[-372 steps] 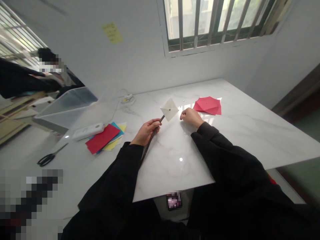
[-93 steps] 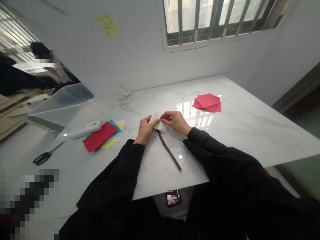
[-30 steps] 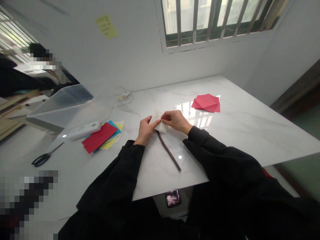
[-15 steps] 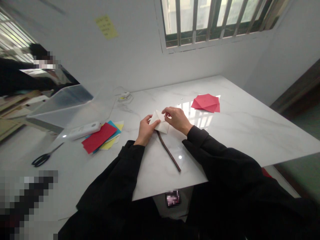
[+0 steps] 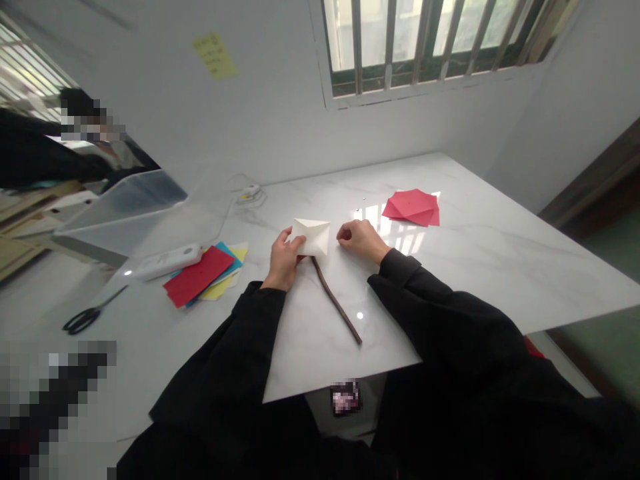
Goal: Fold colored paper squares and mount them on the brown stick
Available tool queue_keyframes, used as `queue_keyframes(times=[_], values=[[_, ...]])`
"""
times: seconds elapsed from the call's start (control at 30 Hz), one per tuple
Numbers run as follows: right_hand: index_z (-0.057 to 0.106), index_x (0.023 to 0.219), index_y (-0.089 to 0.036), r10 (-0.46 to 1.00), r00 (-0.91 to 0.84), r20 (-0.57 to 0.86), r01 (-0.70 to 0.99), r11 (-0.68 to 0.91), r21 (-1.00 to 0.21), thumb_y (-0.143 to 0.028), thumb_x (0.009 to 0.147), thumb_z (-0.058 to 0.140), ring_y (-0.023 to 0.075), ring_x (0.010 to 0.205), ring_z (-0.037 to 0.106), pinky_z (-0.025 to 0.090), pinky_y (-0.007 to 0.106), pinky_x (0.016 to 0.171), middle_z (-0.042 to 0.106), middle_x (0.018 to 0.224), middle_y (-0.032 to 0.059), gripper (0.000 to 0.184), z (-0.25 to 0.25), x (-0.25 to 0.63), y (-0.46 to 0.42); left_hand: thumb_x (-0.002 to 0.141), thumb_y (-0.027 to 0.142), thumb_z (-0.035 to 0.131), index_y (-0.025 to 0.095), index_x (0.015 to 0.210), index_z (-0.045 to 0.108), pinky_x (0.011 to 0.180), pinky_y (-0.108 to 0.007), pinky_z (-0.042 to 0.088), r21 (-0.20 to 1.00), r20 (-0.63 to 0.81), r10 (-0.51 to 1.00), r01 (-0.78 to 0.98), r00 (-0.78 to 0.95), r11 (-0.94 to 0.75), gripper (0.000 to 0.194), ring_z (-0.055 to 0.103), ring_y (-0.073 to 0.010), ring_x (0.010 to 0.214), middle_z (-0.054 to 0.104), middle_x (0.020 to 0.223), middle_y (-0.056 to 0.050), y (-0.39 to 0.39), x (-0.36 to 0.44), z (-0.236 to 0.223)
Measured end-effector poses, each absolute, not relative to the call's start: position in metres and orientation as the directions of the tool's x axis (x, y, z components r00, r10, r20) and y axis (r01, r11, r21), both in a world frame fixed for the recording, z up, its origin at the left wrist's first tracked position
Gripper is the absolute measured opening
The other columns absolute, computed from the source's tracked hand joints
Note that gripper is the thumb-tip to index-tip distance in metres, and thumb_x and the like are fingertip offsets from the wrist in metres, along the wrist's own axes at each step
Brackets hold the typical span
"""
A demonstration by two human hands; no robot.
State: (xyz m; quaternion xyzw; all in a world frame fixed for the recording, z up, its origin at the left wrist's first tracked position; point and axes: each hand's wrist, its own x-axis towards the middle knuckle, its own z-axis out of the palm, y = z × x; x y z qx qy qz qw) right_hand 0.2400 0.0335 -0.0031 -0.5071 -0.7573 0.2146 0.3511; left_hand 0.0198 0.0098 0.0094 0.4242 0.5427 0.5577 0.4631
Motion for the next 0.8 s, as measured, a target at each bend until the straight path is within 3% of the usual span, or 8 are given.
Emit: queue_keyframes(times=[0.23,0.5,0.7,0.8], values=[[0.085,0.081,-0.021,0.913,-0.291,0.286,0.649,0.408,-0.643,-0.021,0.079,0.081,0.0153,0.066,0.064,0.046,0.027,0.063,0.076,0.074,0.0025,0.005,-0.002,0.242,0.035,0.063,0.032,0.074,0.021,0.122,0.061,0.063,-0.026,0.052,0.996,-0.045,0.975,-0.09,-0.219,0.026,0.061,0.063,-0.0179,0.078,0.068,0.099,-0.007,0.011,0.017,0.009],[0.084,0.085,-0.021,0.874,-0.408,0.263,0.673,0.483,-0.56,-0.015,0.079,0.077,0.0146,0.064,0.064,0.046,0.026,0.065,0.075,0.073,0.0015,0.011,0.0,0.247,0.037,0.065,0.036,0.074,0.022,0.121,0.063,0.057,-0.022,0.042,0.996,-0.062,0.963,-0.085,-0.263,0.041,0.059,0.061,-0.0158,0.074,0.07,0.097,-0.005,0.01,0.016,0.01],[0.082,0.114,-0.018,0.893,-0.103,0.438,0.769,0.351,-0.535,-0.009,0.087,0.063,0.019,0.071,0.069,0.053,0.031,0.076,0.081,0.092,0.0077,0.034,-0.007,0.273,0.053,0.068,0.042,0.074,0.023,0.12,0.063,0.058,-0.024,0.042,0.998,-0.034,0.967,-0.054,-0.251,0.021,0.056,0.064,-0.0179,0.077,0.071,0.098,-0.006,0.01,0.016,0.01],[0.083,0.105,-0.018,0.885,-0.029,0.465,0.783,0.308,-0.539,-0.009,0.087,0.062,0.0211,0.073,0.07,0.054,0.034,0.078,0.081,0.093,0.0084,0.029,-0.006,0.281,0.055,0.073,0.045,0.073,0.024,0.119,0.063,0.057,-0.023,0.041,0.998,-0.036,0.968,-0.062,-0.248,0.021,0.052,0.066,-0.0189,0.08,0.072,0.098,-0.006,0.011,0.016,0.01]])
